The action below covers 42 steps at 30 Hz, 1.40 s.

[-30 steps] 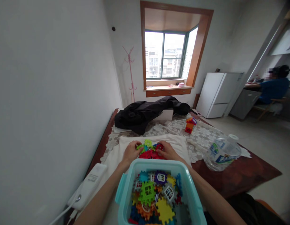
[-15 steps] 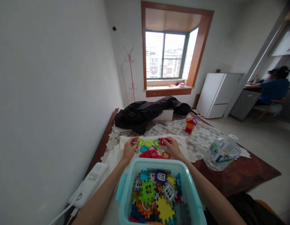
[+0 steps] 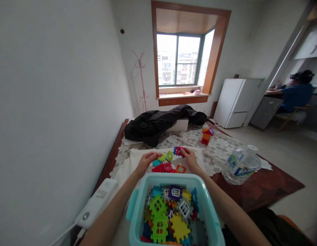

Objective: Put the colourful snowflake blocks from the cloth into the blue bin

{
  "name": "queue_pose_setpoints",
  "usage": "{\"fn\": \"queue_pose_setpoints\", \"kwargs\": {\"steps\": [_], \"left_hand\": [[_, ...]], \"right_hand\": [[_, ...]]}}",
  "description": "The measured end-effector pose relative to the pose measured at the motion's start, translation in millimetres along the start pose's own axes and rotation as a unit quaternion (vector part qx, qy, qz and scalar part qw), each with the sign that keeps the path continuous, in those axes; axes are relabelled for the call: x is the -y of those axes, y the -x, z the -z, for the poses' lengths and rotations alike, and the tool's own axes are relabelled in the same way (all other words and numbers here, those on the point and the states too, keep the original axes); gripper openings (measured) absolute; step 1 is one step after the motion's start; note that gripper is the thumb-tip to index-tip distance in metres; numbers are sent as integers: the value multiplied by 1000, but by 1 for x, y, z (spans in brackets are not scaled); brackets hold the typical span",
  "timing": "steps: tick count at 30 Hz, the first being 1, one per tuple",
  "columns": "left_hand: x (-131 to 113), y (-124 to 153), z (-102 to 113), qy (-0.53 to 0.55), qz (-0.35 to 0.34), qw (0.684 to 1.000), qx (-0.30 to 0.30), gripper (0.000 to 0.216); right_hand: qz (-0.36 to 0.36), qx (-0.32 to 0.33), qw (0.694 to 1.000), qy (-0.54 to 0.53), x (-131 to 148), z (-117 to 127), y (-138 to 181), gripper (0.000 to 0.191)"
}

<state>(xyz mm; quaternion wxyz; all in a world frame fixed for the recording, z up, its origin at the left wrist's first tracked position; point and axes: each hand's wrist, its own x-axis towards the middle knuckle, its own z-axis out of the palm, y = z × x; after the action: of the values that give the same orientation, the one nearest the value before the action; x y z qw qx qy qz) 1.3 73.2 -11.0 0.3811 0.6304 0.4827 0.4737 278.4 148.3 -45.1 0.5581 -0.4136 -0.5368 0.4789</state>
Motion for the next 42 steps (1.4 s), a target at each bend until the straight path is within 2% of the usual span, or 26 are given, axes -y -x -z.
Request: {"fn": "queue_pose_setpoints", "kwargs": {"steps": [2, 3, 5, 7, 9, 10, 12, 15, 19, 21, 22, 25, 27, 29, 31, 32, 34, 36, 38, 41, 42], "left_hand": [[13, -4, -4, -51, -1, 998, -43, 43], [20, -5, -5, -71, 2, 996, -53, 43], [30, -6, -6, -96, 2, 993, -61, 48], [35, -5, -6, -129, -13, 990, -47, 51], [36, -4, -5, -189, -39, 981, -7, 48], [35, -3, -5, -223, -51, 973, 14, 45], [33, -4, -5, -268, -67, 960, 37, 34], [31, -5, -5, -264, -71, 962, 25, 16], [32, -5, -6, -241, -65, 968, 9, 10], [32, -5, -6, -228, -59, 972, 0, 15], [32, -5, -6, -220, -56, 974, -6, 18], [31, -3, -6, -187, -48, 981, -24, 22], [31, -2, -6, -157, -41, 986, -42, 25], [30, -1, -6, -121, -28, 990, -66, 23], [29, -2, -8, -75, -12, 993, -89, 18], [29, -3, -9, -47, -5, 994, -100, 19], [27, -7, -9, 15, 9, 993, -121, 27], [21, -11, -6, 82, 22, 987, -137, 36], [10, -12, 2, 140, 31, 980, -141, 41], [-14, -6, 14, 227, 39, 969, -92, 44], [-21, -3, 16, 282, 49, 958, -28, 45]], "right_hand": [[-19, 30, 996, -87, 7, 1, 3, 50], [-33, 71, 989, -127, 10, 3, 5, 51], [-73, 194, 963, -171, 19, 8, 12, 54], [-105, 322, 927, -162, 27, 13, 19, 56], [-112, 383, 906, -138, 32, 14, 24, 54], [-109, 376, 910, -135, 34, 12, 25, 53], [-107, 302, 936, -145, 32, 5, 24, 48], [-120, 176, 966, -148, 22, -6, 16, 45], [-128, 108, 978, -122, 16, -11, 12, 44], [-100, 115, 979, -132, 24, -8, 16, 42], [-84, 142, 976, -144, 29, -6, 19, 42], [-36, 302, 934, -190, 44, -1, 26, 52], [4, 346, 920, -181, 45, 1, 27, 60], [44, 296, 950, -89, 38, 1, 23, 55], [83, 219, 969, 79, 26, 1, 18, 42], [103, 196, 960, 170, 20, 2, 16, 36], [137, 175, 921, 320, 9, 4, 13, 35], [147, 182, 882, 409, 2, 6, 13, 43], [144, 197, 862, 445, 0, 7, 12, 45], [150, 208, 854, 453, 0, 7, 12, 42], [153, 204, 854, 454, 0, 7, 11, 42]]}}
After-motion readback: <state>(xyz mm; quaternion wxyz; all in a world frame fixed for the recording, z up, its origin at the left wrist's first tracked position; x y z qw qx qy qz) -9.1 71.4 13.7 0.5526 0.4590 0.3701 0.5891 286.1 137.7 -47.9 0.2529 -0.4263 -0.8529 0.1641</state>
